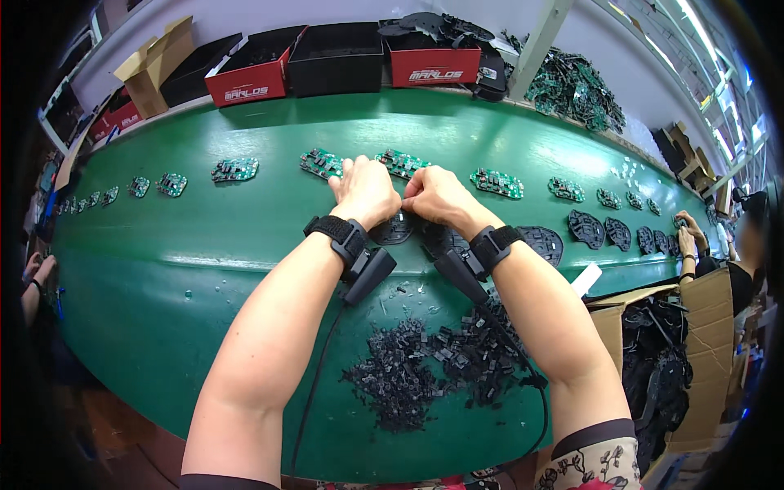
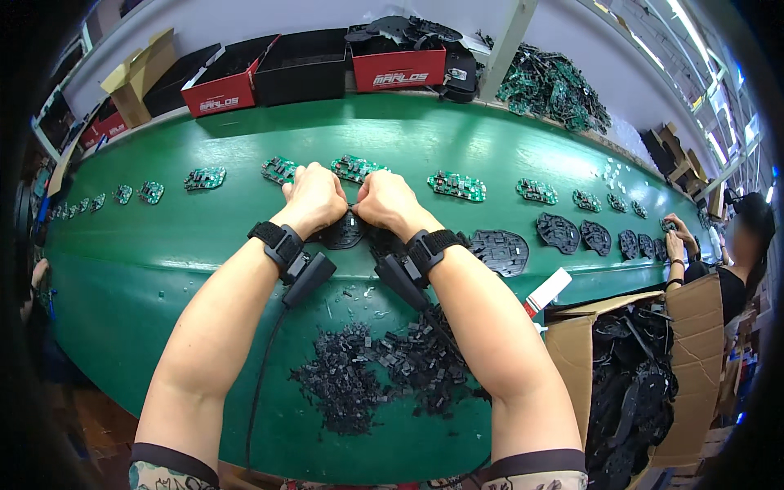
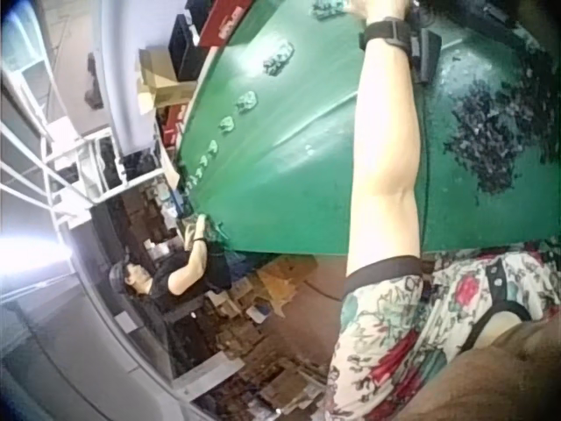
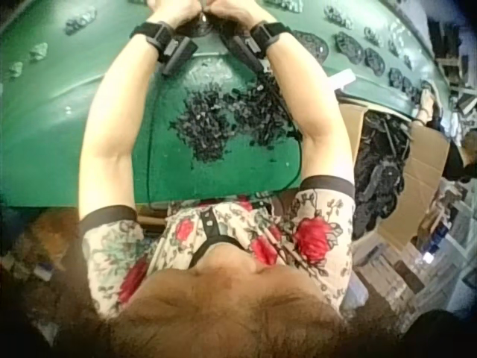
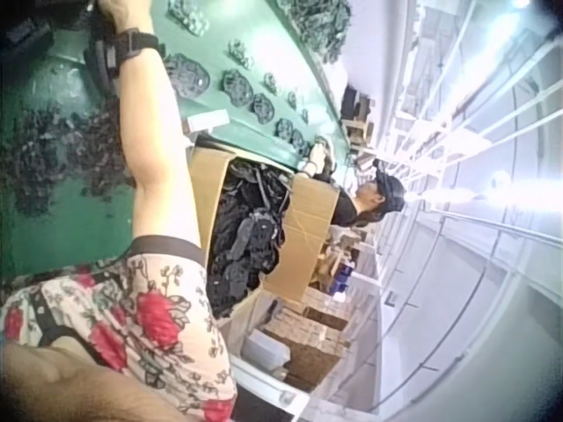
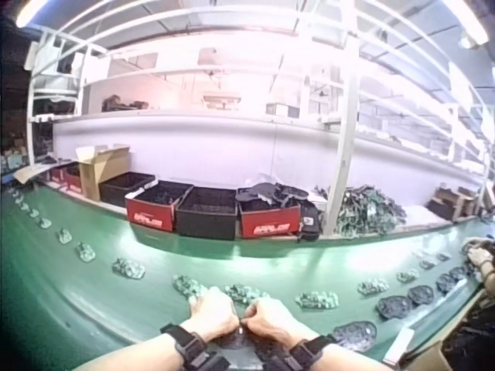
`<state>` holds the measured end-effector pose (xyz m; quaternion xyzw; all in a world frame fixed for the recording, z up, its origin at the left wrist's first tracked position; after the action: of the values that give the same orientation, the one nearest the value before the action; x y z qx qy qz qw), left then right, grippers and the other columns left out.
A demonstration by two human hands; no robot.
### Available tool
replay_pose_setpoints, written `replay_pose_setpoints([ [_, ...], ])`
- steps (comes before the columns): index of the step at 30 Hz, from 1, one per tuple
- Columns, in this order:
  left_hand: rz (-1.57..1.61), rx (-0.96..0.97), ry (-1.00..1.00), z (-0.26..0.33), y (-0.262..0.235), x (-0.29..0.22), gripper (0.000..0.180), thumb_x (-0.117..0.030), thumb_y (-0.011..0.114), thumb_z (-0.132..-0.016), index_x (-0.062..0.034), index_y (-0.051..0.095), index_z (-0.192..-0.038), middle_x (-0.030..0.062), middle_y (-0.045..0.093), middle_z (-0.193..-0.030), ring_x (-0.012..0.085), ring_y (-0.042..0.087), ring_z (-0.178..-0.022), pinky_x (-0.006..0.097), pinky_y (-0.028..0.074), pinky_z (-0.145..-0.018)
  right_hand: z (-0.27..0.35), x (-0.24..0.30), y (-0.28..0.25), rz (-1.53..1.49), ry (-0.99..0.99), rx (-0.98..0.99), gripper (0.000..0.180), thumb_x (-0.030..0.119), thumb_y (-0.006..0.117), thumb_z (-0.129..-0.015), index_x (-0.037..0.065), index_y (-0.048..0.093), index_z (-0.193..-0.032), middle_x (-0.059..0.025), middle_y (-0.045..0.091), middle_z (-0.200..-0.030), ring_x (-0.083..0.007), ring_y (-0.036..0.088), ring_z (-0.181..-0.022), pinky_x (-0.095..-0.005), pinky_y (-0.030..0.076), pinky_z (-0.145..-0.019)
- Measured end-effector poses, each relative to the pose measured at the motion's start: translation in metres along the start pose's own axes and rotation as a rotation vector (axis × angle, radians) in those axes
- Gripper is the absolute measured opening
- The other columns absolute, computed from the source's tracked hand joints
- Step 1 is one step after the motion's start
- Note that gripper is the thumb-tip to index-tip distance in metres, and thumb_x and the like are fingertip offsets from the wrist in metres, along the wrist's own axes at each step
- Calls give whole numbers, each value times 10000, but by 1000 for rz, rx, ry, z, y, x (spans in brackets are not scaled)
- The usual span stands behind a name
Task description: The person assembles electronic components on a green workbench. They pick up black plastic housings, apply adhesive from a small tube, and insert small black parts into the housings. The person handles the components one at a time, placing finished units on the table.
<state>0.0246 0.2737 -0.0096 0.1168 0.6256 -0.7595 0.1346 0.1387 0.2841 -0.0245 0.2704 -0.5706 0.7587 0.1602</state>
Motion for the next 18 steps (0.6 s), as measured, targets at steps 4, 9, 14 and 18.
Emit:
replay_pose_setpoints([
  [4,-1,-24,-14,-2,1,2,361,-211,714,-762,-26,677,-1070,147,529,-1259,320,428,-1251,494,348,-1013,1,0,-1,17,-16,-31,171,137,713,-691,37,697,-829,-184,699,-892,-316,676,-890,-382,531,-809],
  [9,72,40,-47,-6,11,3,343,-190,710,-765,-95,684,-1093,145,494,-1295,324,416,-1255,491,341,-1021,2,3,-3,135,-33,-68,188,178,704,-698,30,683,-811,-189,694,-863,-326,675,-852,-385,531,-772],
  [14,150,-75,105,-12,3,13,192,-206,773,-655,-78,735,-792,140,697,-877,268,663,-879,379,505,-812,11,21,1,294,-16,-54,269,141,618,-730,2,698,-947,-221,682,-991,-359,662,-971,-419,533,-835],
  [18,322,-155,192,17,-37,11,295,-290,737,-754,-11,713,-846,113,675,-733,190,641,-709,338,498,-669,9,17,1,304,-16,34,297,99,604,-748,-26,679,-1007,-252,659,-1049,-364,641,-1026,-423,524,-866],
])
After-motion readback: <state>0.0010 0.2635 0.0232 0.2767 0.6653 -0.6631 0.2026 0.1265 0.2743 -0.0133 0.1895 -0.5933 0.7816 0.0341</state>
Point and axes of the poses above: each hand's wrist, its own z-axis away from the middle knuckle, its own y-axis out of the palm, x = y × z, the point moved 10 cm from there along -z, towards the middle knuckle
